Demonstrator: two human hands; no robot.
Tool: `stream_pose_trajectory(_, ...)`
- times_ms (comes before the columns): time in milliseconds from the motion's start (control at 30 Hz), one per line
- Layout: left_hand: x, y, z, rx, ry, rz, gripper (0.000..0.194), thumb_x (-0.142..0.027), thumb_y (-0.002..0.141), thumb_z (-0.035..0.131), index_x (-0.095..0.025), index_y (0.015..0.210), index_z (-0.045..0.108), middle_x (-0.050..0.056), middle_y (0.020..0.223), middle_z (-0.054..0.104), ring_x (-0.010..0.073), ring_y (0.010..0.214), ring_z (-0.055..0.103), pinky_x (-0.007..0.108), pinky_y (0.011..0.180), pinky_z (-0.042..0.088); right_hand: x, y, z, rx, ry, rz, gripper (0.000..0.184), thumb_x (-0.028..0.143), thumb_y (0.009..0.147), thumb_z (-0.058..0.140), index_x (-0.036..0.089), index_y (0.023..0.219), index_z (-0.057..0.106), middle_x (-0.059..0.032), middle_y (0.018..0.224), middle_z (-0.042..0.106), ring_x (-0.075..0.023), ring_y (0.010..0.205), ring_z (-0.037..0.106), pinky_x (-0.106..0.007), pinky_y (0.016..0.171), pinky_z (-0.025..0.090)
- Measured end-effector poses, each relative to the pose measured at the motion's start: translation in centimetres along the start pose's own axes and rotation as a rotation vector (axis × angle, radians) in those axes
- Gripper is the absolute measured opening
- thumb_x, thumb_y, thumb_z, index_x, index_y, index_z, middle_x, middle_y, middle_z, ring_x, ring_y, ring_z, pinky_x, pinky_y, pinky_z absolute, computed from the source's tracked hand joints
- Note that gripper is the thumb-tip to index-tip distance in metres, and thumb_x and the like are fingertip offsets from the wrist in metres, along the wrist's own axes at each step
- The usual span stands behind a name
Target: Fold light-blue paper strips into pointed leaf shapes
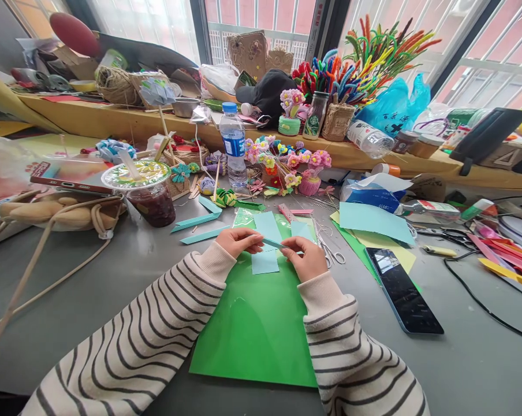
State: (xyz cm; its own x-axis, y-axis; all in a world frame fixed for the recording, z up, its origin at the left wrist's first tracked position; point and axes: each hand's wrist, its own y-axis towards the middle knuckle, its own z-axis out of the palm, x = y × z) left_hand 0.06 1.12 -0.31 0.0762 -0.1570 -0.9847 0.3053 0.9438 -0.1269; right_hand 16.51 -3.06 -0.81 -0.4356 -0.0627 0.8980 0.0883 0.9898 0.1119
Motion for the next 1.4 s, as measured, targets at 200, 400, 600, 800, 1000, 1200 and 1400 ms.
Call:
stream_pose_trajectory(200, 0.2, 0.1, -0.2, 0.049, -0.070, -0.016, 0.029, -0.030, 0.051, 0.065, -0.009, 0.070, 0.060, 0.003, 0.056, 0.062, 0.0136, 0.052, 0.059, 0.022, 0.051, 0.048, 0.2, -0.1, -0.1, -0.092, -0.124, -0.050, 0.014, 0.027, 0.061, 0.056, 0.017, 0.069, 0.059, -0.0025, 0.063, 0.060, -0.0137, 0.054, 0.055, -0.025, 0.051, 0.044)
stream_pose_trajectory(400, -0.1, 0.2, -0.6, 0.024, -0.100, -0.035, 0.030, -0.031, 0.047, 0.067, -0.009, 0.067, 0.060, 0.003, 0.054, 0.062, 0.0134, 0.051, 0.059, 0.022, 0.052, 0.048, 0.0, 0.0, -0.2, -0.102, -0.144, -0.061, 0.018, 0.029, 0.060, 0.058, 0.016, 0.072, 0.059, -0.0033, 0.064, 0.060, -0.0147, 0.058, 0.056, -0.026, 0.053, 0.045)
stream_pose_trajectory(600, -0.3, 0.1, -1.0, 0.022, -0.128, -0.028, 0.032, -0.031, 0.046, 0.068, -0.010, 0.069, 0.061, 0.004, 0.058, 0.063, 0.0139, 0.055, 0.060, 0.025, 0.058, 0.049, -0.1, 0.0, -0.1, -0.181, -0.058, -0.023, 0.030, 0.039, 0.052, 0.063, 0.015, 0.070, 0.059, -0.0041, 0.062, 0.060, -0.0152, 0.053, 0.054, -0.027, 0.047, 0.044)
stream_pose_trajectory(800, -0.1, 0.0, -0.8, 0.027, -0.103, 0.017, 0.029, -0.030, 0.048, 0.067, -0.010, 0.069, 0.062, 0.004, 0.060, 0.063, 0.0148, 0.057, 0.060, 0.028, 0.062, 0.049, 0.2, 0.0, 0.0, -0.196, 0.042, -0.023, 0.026, 0.040, 0.056, 0.060, 0.015, 0.063, 0.057, -0.0012, 0.053, 0.055, -0.0108, 0.044, 0.048, -0.024, 0.043, 0.042)
stream_pose_trajectory(1000, -0.9, -0.3, -1.3, -0.045, 0.061, 0.155, 0.020, -0.026, 0.050, 0.066, -0.010, 0.063, 0.063, 0.002, 0.053, 0.059, 0.0128, 0.051, 0.058, 0.024, 0.055, 0.049, 0.3, -0.1, 0.4, -0.158, 0.018, -0.051, 0.024, 0.039, 0.060, 0.057, 0.015, 0.061, 0.055, 0.0013, 0.046, 0.051, -0.0097, 0.040, 0.046, -0.022, 0.042, 0.038)
stream_pose_trajectory(1200, -1.9, -0.6, -2.2, -0.101, 0.165, 0.249, 0.017, -0.027, 0.051, 0.064, -0.011, 0.060, 0.063, 0.002, 0.053, 0.059, 0.0128, 0.049, 0.058, 0.023, 0.052, 0.050, 0.2, 0.1, 0.3, -0.072, 0.062, -0.009, 0.024, 0.039, 0.062, 0.056, 0.015, 0.065, 0.054, 0.0004, 0.050, 0.052, -0.0109, 0.045, 0.048, -0.023, 0.046, 0.041)
stream_pose_trajectory(1400, -1.9, 0.2, -5.6, -0.492, 0.224, 0.381, 0.022, -0.028, 0.056, 0.060, -0.012, 0.070, 0.064, 0.003, 0.063, 0.062, 0.0131, 0.055, 0.058, 0.026, 0.060, 0.050, -0.3, 0.4, -0.2, -0.180, 0.126, 0.068, 0.026, 0.039, 0.060, 0.057, 0.014, 0.064, 0.054, -0.0012, 0.053, 0.054, -0.0106, 0.047, 0.050, -0.023, 0.046, 0.042)
